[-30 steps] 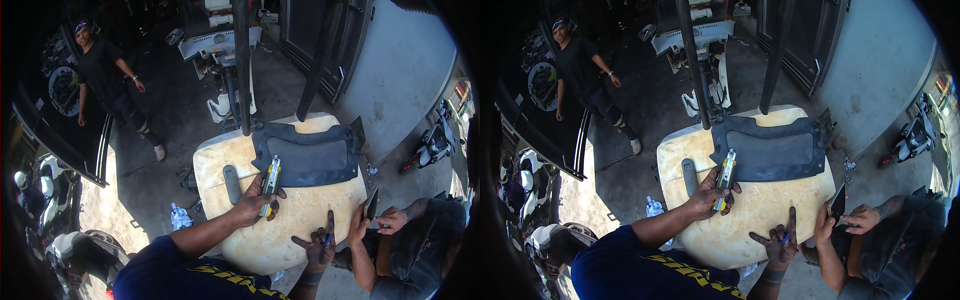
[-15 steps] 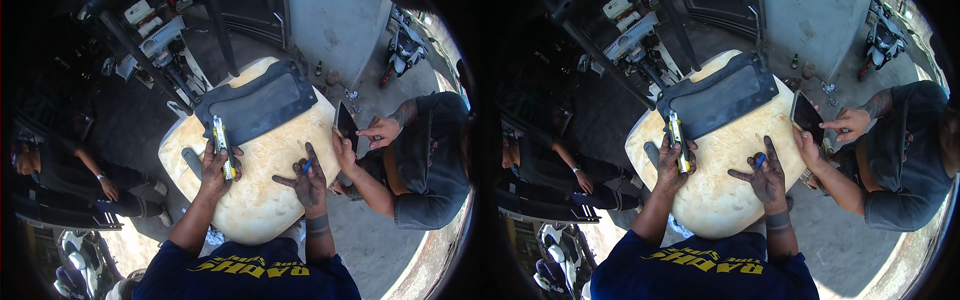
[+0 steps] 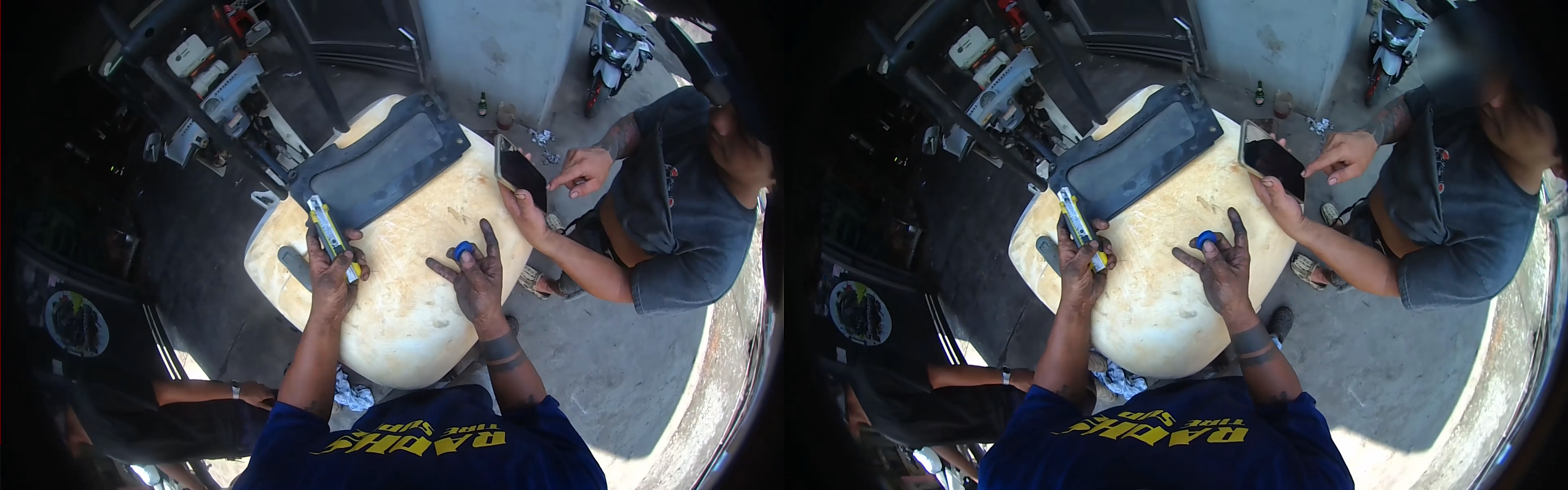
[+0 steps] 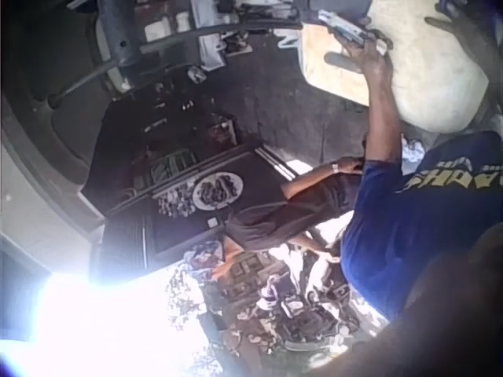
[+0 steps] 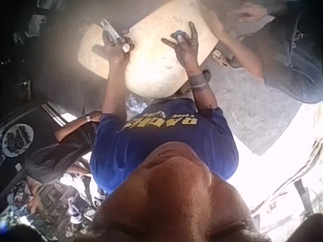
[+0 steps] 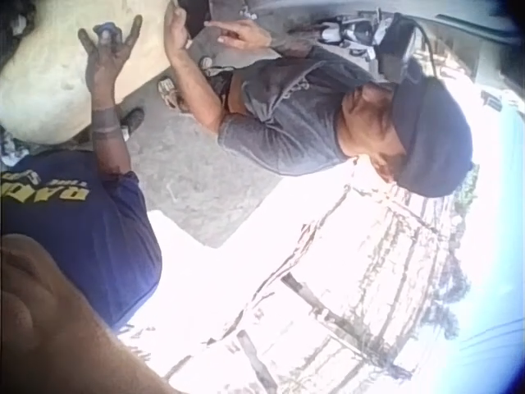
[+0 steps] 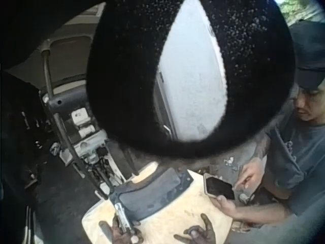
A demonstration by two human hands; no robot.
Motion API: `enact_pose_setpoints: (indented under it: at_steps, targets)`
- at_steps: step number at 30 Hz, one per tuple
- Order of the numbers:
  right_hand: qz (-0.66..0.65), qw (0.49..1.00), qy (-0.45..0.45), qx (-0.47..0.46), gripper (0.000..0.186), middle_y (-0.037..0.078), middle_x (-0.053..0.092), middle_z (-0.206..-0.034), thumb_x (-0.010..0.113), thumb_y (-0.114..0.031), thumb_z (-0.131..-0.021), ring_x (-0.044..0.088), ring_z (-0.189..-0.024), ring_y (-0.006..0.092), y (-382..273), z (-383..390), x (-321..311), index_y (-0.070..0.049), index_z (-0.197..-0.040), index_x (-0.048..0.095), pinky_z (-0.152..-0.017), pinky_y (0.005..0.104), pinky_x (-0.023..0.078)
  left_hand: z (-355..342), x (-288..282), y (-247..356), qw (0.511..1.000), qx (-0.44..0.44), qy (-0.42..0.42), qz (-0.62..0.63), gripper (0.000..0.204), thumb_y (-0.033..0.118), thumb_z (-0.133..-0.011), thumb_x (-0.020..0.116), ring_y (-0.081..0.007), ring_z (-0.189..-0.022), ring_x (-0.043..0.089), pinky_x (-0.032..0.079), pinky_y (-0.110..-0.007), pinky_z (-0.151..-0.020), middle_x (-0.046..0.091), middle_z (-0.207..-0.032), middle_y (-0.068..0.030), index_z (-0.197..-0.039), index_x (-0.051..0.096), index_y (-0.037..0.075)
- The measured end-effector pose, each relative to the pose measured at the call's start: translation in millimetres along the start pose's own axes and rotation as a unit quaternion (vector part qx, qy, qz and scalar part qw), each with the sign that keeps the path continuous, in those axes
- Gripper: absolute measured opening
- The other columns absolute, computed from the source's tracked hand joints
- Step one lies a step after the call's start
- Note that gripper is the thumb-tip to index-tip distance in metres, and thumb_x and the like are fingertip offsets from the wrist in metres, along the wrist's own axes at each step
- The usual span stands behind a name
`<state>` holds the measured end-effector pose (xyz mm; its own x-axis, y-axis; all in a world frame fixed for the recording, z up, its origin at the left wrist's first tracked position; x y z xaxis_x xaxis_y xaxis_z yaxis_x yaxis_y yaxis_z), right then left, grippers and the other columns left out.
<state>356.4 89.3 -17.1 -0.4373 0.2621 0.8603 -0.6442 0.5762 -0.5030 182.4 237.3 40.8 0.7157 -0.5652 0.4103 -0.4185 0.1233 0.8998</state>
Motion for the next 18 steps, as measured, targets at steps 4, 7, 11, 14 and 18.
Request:
enact_pose_setpoints:
  at_steps: [4,7,11,14,18]
  targets:
    - [0.031,0.999,-0.007,0.013,0.066,0.008,0.058,-0.103,0.063,-0.002,-0.093,0.061,-0.102,0.0177,1,-1,1,-0.013,-0.145,0.025,-0.098,0.0489,0.054,-5,4,4,0.994,0.016,0.039,-0.104,0.073,0.002,-0.085,0.065,-0.0145,-0.093,0.061,0.053,-0.030,-0.076,0.059,-0.120,-0.0126,-0.149,0.034,0.020]
    - [0.074,0.997,-0.008,-0.003,0.062,0.007,0.060,-0.099,0.066,0.001,-0.090,0.061,-0.098,0.0137,3,0,4,-0.007,-0.140,0.031,-0.096,0.0383,0.055,-7,6,22,0.908,0.123,0.040,-0.397,0.062,0.001,-0.085,0.064,-0.0183,-0.102,0.060,0.049,-0.032,-0.089,0.059,-0.125,-0.0129,-0.143,0.047,0.016]
    - [0.188,0.982,-0.013,-0.031,0.061,0.005,0.060,-0.096,0.068,0.004,-0.088,0.061,-0.095,0.0117,7,1,7,-0.004,-0.138,0.033,-0.090,0.0287,0.053,4,3,36,0.698,0.219,-0.041,-0.680,0.050,-0.003,-0.077,0.063,-0.0310,-0.108,0.056,0.044,-0.039,-0.095,0.061,-0.125,-0.0096,-0.125,0.064,0.012]
    - [0.234,0.970,0.004,-0.072,0.060,0.005,0.060,-0.095,0.069,0.006,-0.086,0.062,-0.093,0.0114,8,2,7,-0.003,-0.134,0.036,-0.086,0.0256,0.050,12,-3,35,0.635,0.199,-0.066,-0.744,0.047,0.005,-0.077,0.071,-0.0287,-0.114,0.051,0.035,-0.043,-0.102,0.060,-0.125,-0.0067,-0.122,0.066,0.014]
    - [0.256,0.964,0.006,-0.071,0.057,0.004,0.058,-0.097,0.067,0.007,-0.087,0.062,-0.093,0.0121,9,1,7,-0.003,-0.134,0.036,-0.087,0.0253,0.050,20,1,35,0.629,0.220,-0.023,-0.745,0.044,0.015,-0.077,0.077,-0.0284,-0.116,0.049,0.034,-0.045,-0.102,0.059,-0.125,-0.0053,-0.120,0.067,0.014]
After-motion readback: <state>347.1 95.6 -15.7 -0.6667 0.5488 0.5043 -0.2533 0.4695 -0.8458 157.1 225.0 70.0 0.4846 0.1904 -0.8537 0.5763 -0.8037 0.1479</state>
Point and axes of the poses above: each hand's wrist, its own z-axis away from the middle knuckle, its own x-axis out of the palm, y = z × x, the point moved 2 cm from there along -z, towards the middle knuckle
